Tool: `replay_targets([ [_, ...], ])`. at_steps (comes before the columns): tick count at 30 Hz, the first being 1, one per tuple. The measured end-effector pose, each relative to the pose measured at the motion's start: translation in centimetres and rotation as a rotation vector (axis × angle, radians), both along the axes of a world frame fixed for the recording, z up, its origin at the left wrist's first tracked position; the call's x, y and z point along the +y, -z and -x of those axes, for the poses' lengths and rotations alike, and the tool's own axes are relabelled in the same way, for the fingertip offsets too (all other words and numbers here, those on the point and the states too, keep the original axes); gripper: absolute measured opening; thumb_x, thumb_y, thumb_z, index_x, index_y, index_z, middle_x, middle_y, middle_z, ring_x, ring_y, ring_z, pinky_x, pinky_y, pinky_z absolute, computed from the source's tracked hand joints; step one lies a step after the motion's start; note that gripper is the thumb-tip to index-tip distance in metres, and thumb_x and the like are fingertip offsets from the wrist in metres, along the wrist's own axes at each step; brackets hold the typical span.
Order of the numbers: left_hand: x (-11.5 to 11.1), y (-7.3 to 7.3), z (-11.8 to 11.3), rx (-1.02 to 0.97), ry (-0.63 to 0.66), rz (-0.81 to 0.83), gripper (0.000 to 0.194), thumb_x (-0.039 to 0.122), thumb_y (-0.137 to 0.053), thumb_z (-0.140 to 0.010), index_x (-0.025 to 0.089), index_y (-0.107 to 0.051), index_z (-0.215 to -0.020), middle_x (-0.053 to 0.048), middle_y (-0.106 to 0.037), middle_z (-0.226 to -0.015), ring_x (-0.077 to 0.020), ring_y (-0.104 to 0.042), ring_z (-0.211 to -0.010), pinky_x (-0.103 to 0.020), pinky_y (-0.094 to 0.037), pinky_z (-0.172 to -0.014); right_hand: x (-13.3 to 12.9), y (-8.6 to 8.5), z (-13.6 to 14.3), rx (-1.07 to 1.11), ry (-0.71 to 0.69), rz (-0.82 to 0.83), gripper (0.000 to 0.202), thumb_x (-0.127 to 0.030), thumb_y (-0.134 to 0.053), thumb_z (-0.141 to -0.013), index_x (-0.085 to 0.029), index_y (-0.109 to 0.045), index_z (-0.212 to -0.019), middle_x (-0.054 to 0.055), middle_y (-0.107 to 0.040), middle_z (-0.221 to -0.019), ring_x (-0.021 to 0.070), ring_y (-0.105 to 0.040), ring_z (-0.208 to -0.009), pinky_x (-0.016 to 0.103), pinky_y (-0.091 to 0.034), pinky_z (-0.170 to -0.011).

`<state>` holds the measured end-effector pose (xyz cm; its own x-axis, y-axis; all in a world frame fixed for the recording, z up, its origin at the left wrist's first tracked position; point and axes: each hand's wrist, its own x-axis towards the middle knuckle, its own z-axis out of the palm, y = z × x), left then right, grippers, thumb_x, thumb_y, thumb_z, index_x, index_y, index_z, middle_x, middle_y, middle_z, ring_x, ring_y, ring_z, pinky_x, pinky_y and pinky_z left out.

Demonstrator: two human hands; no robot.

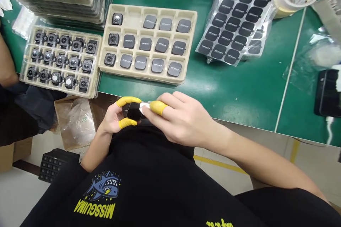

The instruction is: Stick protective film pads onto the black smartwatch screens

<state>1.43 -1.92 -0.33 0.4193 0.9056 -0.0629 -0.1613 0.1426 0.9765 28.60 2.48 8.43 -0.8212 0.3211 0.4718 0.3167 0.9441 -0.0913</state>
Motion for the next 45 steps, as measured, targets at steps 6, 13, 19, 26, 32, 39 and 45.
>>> replay_targets([
  [6,0.7,0.0,0.0,0.031,0.083,-0.107,0.068,0.056,-0.098,-0.085,0.022,-0.076,-0.14,-0.013,-0.084,-0.131,-0.0307,-0.085,-0.113,-0.038,-0.07,-0.097,0.2,0.4,1.2,-0.076,-0.136,0.029,0.027,-0.011,-0.056,-0.116,-0.014,-0.077,-0.133,0.006,-0.078,-0.099,0.0206,-0.067,-0.093,0.036,-0.043,-0.071],
  [13,0.3,0.6,-0.1,-0.003,0.032,-0.151,0.065,0.054,-0.098,-0.086,0.023,-0.077,-0.139,-0.013,-0.085,-0.133,-0.0316,-0.085,-0.117,-0.038,-0.068,-0.101,0.3,0.4,1.4,-0.09,-0.179,0.043,0.029,-0.01,-0.052,-0.117,-0.012,-0.076,-0.132,0.007,-0.08,-0.103,0.0211,-0.068,-0.095,0.037,-0.043,-0.07],
  [19,0.5,0.6,-0.5,0.057,0.067,-0.176,0.065,0.057,-0.098,-0.083,0.022,-0.079,-0.135,-0.011,-0.087,-0.123,-0.0295,-0.085,-0.108,-0.036,-0.07,-0.096,0.4,0.7,1.5,-0.079,-0.162,0.054,0.028,-0.012,-0.053,-0.117,-0.013,-0.075,-0.134,0.006,-0.081,-0.102,0.0217,-0.068,-0.094,0.037,-0.044,-0.07],
  [26,0.6,0.3,-0.2,0.024,-0.006,-0.091,0.068,0.058,-0.1,-0.081,0.021,-0.079,-0.133,-0.013,-0.085,-0.127,-0.0309,-0.086,-0.111,-0.038,-0.07,-0.097,0.6,0.5,0.7,-0.099,-0.201,0.097,0.027,-0.012,-0.057,-0.115,-0.012,-0.074,-0.135,0.008,-0.079,-0.1,0.0216,-0.069,-0.096,0.037,-0.046,-0.071],
  [32,0.4,0.1,-0.1,-0.016,0.044,-0.012,0.066,0.054,-0.102,-0.08,0.022,-0.079,-0.134,-0.012,-0.085,-0.127,-0.0296,-0.085,-0.109,-0.036,-0.07,-0.094,0.9,0.9,0.3,-0.078,-0.219,0.115,0.029,-0.013,-0.056,-0.116,-0.017,-0.071,-0.14,0.006,-0.081,-0.105,0.0213,-0.07,-0.1,0.037,-0.048,-0.072],
  [39,0.3,0.1,-0.8,-0.022,-0.009,0.019,0.071,0.051,-0.106,-0.074,0.022,-0.078,-0.132,-0.009,-0.084,-0.123,-0.0281,-0.083,-0.11,-0.034,-0.071,-0.092,1.2,1.1,1.9,-0.1,-0.07,-0.062,0.028,-0.012,-0.059,-0.113,-0.015,-0.075,-0.136,0.008,-0.08,-0.103,0.0216,-0.067,-0.095,0.037,-0.044,-0.071],
  [45,0.0,0.6,-0.5,-0.024,-0.125,0.058,0.069,0.051,-0.103,-0.079,0.022,-0.075,-0.136,-0.01,-0.082,-0.126,-0.0258,-0.084,-0.105,-0.036,-0.073,-0.091,-0.1,0.5,0.1,-0.098,0.045,-0.077,0.029,-0.004,-0.056,-0.108,-0.013,-0.079,-0.123,0.008,-0.076,-0.091,0.0238,-0.066,-0.09,0.039,-0.047,-0.067],
])
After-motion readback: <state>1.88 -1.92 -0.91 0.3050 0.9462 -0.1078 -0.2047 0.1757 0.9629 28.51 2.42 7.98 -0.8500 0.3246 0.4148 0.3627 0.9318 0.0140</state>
